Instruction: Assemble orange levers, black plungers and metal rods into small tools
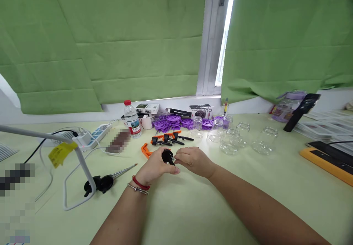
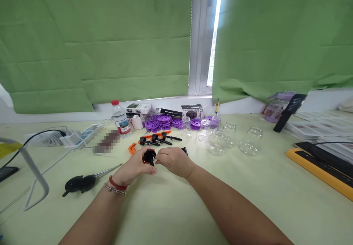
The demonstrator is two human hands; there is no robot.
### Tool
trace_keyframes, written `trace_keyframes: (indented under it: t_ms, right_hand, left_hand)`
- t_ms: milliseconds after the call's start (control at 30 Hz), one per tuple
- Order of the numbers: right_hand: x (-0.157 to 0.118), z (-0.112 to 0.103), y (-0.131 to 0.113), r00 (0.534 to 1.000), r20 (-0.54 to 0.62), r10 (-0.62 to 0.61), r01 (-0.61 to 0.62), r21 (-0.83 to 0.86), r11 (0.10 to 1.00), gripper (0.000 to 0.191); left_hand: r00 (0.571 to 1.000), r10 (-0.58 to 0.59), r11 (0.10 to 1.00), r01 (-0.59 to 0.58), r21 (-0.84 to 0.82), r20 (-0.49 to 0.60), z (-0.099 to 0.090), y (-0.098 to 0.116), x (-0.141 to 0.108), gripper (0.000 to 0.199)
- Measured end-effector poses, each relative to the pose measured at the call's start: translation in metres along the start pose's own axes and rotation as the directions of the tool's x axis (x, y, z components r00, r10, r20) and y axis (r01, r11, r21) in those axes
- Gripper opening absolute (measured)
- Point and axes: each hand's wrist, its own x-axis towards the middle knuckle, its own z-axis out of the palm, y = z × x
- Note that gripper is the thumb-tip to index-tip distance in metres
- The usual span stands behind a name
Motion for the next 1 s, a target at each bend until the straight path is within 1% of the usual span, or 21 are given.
trace_keyframes:
  t_ms: [167, 267, 367, 500, 633, 700, 800, 833, 933, 967, 1000]
  right_hand:
    - [-0.0003, -0.0002, -0.0014, 0.997, 0.063, 0.042, -0.046, 0.059, 0.997, 0.015]
    - [0.0003, -0.0008, -0.0024, 0.994, 0.072, 0.079, -0.086, 0.102, 0.991, 0.009]
    - [0.0012, -0.0017, -0.0030, 0.992, 0.093, 0.090, -0.101, 0.117, 0.988, 0.006]
    - [0.0015, -0.0029, -0.0033, 0.988, 0.089, 0.125, -0.137, 0.133, 0.982, 0.008]
    - [0.0008, -0.0026, -0.0040, 0.983, 0.103, 0.151, -0.164, 0.143, 0.976, 0.005]
    - [0.0007, -0.0021, -0.0043, 0.981, 0.089, 0.175, -0.187, 0.154, 0.970, 0.012]
    - [0.0004, -0.0016, -0.0037, 0.984, 0.090, 0.153, -0.167, 0.173, 0.971, 0.006]
    - [0.0004, -0.0018, -0.0034, 0.984, 0.092, 0.153, -0.168, 0.181, 0.969, 0.007]
    - [0.0011, -0.0034, -0.0041, 0.971, 0.092, 0.222, -0.238, 0.232, 0.943, 0.005]
    - [0.0018, -0.0041, -0.0052, 0.958, 0.107, 0.267, -0.287, 0.269, 0.919, 0.006]
    - [0.0027, -0.0045, -0.0068, 0.934, 0.142, 0.327, -0.356, 0.323, 0.877, 0.009]
  left_hand:
    - [0.999, -0.004, 1.000, 0.003, -0.019, -0.035, -0.0017, -0.0004, 0.0007, 0.053]
    - [0.999, -0.007, 0.999, 0.006, -0.040, -0.046, -0.0022, -0.0005, 0.0009, 0.053]
    - [0.998, -0.021, 0.999, 0.019, -0.047, -0.061, -0.0017, 0.0002, 0.0006, 0.054]
    - [0.998, -0.026, 0.998, 0.022, -0.060, -0.056, -0.0013, 0.0016, 0.0002, 0.053]
    - [0.998, -0.023, 0.999, 0.021, -0.037, -0.062, -0.0016, 0.0011, 0.0007, 0.052]
    - [0.998, -0.015, 0.999, 0.013, -0.041, -0.059, -0.0017, 0.0003, 0.0011, 0.051]
    - [0.998, -0.021, 0.999, 0.018, -0.038, -0.067, -0.0016, -0.0008, 0.0015, 0.053]
    - [0.997, -0.026, 0.999, 0.023, -0.036, -0.071, -0.0016, -0.0011, 0.0015, 0.055]
    - [0.998, -0.022, 0.999, 0.020, -0.026, -0.065, -0.0019, -0.0023, 0.0018, 0.055]
    - [0.998, -0.016, 1.000, 0.015, -0.014, -0.066, -0.0021, -0.0029, 0.0020, 0.055]
    - [0.998, -0.007, 1.000, 0.007, 0.004, -0.070, -0.0023, -0.0035, 0.0021, 0.055]
